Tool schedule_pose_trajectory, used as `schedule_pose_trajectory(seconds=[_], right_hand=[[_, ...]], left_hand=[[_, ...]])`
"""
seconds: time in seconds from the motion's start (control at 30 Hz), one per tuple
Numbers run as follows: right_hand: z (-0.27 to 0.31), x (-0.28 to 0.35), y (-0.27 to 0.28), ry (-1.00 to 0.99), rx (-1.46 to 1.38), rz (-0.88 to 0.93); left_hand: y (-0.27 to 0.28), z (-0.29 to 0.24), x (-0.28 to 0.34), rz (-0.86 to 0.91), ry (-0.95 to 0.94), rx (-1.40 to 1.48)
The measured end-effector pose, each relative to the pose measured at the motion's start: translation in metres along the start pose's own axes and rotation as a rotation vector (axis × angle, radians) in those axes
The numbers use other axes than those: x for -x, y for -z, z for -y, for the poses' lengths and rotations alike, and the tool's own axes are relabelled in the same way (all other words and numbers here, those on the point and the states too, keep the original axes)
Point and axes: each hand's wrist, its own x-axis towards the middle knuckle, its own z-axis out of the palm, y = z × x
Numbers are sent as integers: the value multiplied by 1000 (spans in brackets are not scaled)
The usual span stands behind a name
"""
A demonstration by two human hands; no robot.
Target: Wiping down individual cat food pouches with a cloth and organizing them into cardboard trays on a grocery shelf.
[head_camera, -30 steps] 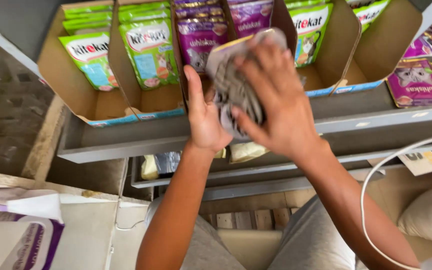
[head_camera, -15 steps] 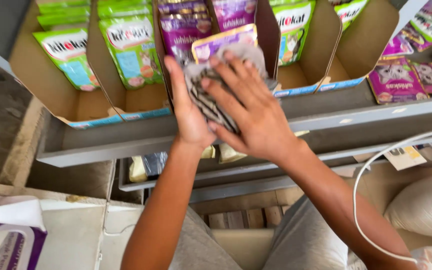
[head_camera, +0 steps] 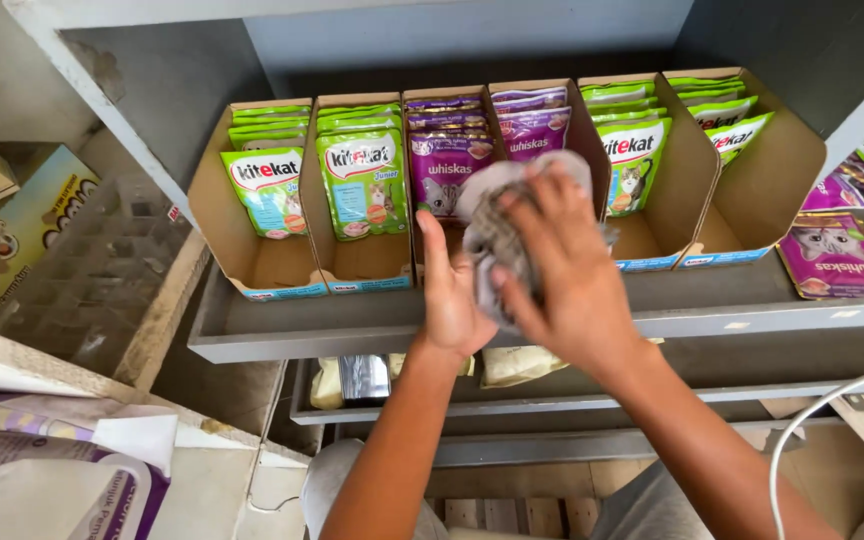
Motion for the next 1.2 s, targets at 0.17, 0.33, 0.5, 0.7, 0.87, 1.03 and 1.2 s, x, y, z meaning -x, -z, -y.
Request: schedule_pose_trajectory(seconds=[0.17,0.33,0.5,0.7,0.87,1.03,1.2], right_hand=[[3,-2,5,80,12,95],[11,2,8,-15,23,24],[3,-4,17,-70,13,-1],[15,5,16,88,-18,107],[15,10,9,-45,25,55],[13,2,16,87,-9,109],[12,17,3,39,45,148]], left_hand=[[-3,-8,4,-60,-18,-4],[0,-7,2,-76,70,-27],[-15,-5,-2,57,36,-55],[-14,-13,1,24,-76,-74],[-14,-10,1,10,-25,-112],[-13,-9,1,37,-75,-65],[-1,-7,5,51,-23,-93]])
